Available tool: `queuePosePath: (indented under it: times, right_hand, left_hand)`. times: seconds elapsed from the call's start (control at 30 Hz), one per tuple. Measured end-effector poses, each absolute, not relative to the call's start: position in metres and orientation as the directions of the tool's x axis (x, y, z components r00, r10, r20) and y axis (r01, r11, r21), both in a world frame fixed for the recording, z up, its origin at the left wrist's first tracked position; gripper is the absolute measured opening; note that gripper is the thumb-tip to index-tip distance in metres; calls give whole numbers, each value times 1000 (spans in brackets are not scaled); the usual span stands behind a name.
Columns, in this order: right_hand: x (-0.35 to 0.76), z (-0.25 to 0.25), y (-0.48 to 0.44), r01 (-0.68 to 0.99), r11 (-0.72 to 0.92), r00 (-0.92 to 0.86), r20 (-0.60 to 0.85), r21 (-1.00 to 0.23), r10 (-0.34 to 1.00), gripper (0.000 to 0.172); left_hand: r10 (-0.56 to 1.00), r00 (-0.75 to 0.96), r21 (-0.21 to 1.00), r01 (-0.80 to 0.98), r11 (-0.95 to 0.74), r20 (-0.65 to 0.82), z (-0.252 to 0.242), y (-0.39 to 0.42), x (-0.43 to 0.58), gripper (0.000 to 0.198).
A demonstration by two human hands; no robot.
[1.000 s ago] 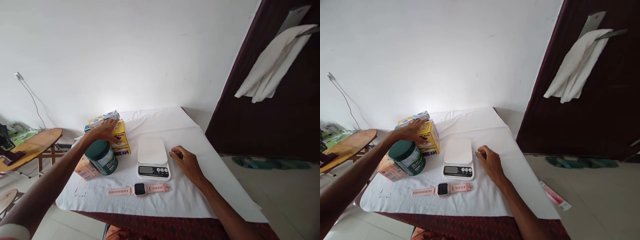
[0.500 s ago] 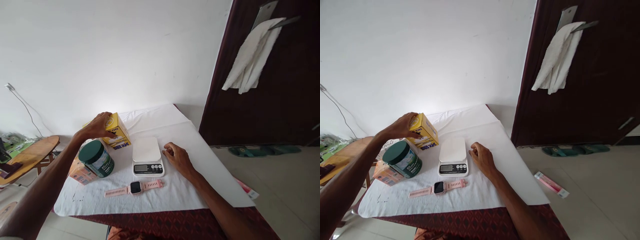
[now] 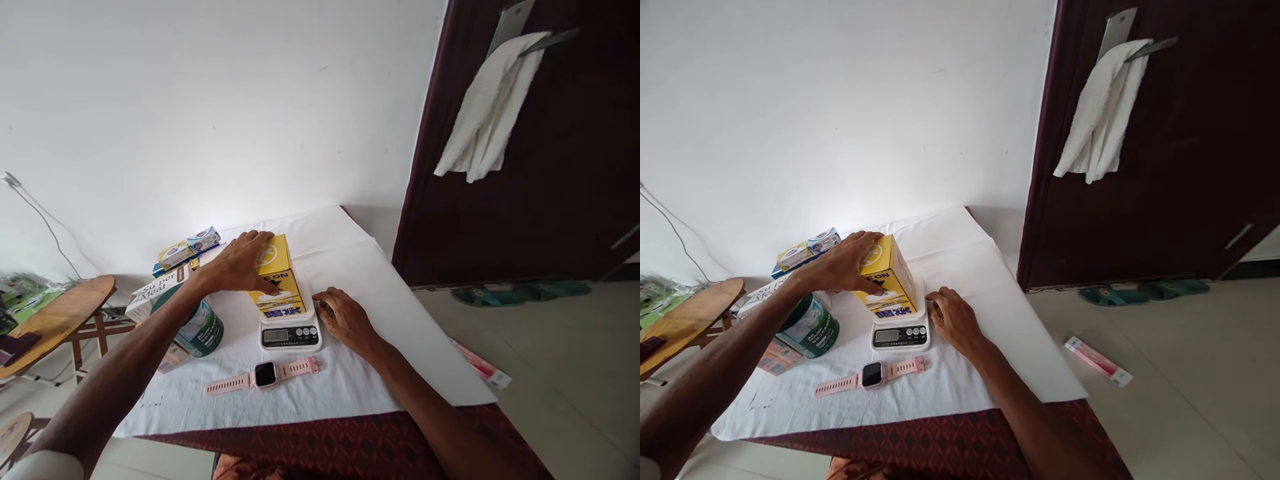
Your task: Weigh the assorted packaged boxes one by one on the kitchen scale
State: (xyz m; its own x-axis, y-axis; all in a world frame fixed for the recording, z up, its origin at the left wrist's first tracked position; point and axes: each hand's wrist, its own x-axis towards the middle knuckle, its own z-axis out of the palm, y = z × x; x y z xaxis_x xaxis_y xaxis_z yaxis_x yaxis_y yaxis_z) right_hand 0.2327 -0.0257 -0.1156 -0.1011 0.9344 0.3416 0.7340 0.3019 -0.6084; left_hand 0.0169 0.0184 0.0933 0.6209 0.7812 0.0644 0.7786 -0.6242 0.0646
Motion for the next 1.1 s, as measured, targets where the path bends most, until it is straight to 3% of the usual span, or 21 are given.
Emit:
queuePosePath:
  times: [0.3,0.47,0.63,0.83,1.1]
  right_hand:
    - [227,-114,-29,765,374,-219,335,-525,916,38]
    - [226,-114,-30,775,381,-226,342,-505,912,40]
    - [223,-113,-30,799,332,-182,325,-500,928,38]
    - [222,-114,-30,803,319,-169,321,-503,932,32]
    - [225,-111,-33,792,310,-154,319,-526,935,25]
  left_hand:
    - [804,594,90,802,-590,-20,97,26,12,105]
    - [836,548,96,831,-547,21,108,18,-4,117]
    - [867,497,103,865,-492,-35,107,17,-22,123]
    - [829,559,272,795,-542,16,90,28,-31,103]
    - [859,506,303,808,-505,83,123,64,5,78]
